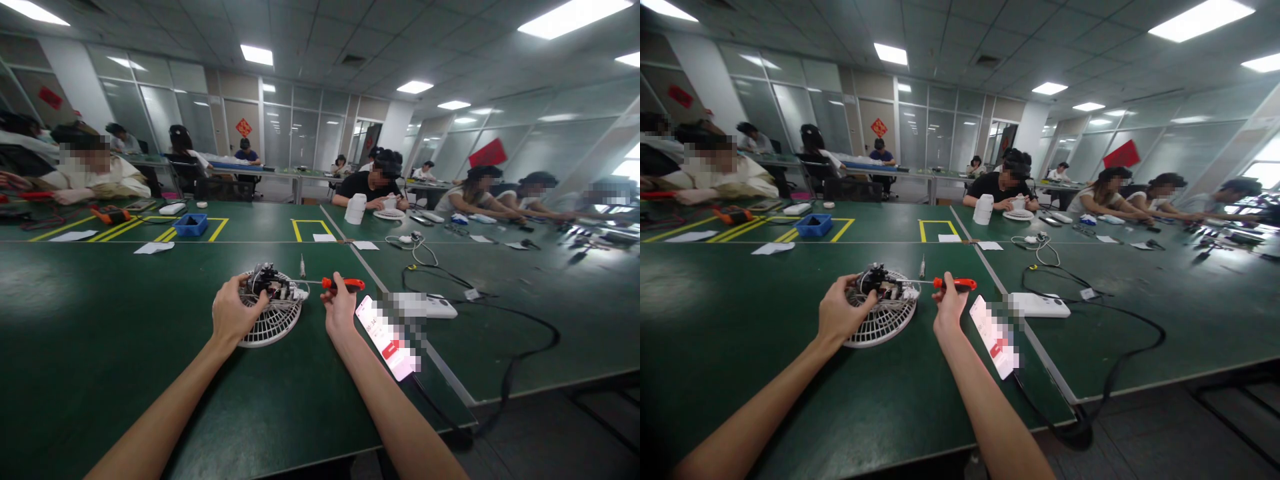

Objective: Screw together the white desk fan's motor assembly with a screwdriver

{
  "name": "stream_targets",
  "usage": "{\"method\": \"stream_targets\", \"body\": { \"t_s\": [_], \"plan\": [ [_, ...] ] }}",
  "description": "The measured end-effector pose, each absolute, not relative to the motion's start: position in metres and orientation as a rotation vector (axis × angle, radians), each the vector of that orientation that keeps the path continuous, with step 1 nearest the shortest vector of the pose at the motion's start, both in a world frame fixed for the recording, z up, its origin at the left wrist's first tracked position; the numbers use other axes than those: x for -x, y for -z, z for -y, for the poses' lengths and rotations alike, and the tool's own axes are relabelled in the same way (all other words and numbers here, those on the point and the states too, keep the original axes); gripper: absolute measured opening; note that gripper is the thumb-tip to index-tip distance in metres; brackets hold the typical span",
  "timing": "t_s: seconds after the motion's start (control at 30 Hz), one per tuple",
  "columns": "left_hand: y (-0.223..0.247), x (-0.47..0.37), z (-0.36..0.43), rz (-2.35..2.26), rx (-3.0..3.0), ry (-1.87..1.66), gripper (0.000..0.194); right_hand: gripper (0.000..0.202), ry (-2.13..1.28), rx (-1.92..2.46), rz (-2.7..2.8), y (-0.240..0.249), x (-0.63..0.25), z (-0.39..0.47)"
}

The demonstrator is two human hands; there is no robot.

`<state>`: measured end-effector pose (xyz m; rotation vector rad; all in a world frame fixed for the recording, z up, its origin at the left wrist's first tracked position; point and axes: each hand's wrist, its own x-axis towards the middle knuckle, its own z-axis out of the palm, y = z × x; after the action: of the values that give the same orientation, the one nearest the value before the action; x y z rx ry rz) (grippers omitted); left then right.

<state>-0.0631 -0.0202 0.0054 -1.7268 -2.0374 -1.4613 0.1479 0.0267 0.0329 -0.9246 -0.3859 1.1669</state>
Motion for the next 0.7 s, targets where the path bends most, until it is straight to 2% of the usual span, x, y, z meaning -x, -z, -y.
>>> {"method": "stream_targets", "body": {
  "t_s": [0.13,0.2,0.43,0.7],
  "plan": [
    [-0.0065,0.0625,0.0204,2.042,1.725,1.456,0.051,0.024,-1.208,0.850,0.304,-0.0346,-0.1499,-0.0252],
    [-0.0075,0.0621,0.0209,2.042,1.725,1.459,0.051,0.022,-1.220,0.837,0.310,-0.0367,-0.1504,-0.0253],
    [-0.0095,0.0613,0.0216,2.033,1.726,1.453,0.053,0.045,-1.150,0.933,0.376,-0.0376,-0.1478,-0.0261],
    [-0.0083,0.0618,0.0208,2.048,1.724,1.438,0.054,0.049,-1.214,0.895,0.370,-0.0357,-0.1485,-0.0258]
  ]
}}
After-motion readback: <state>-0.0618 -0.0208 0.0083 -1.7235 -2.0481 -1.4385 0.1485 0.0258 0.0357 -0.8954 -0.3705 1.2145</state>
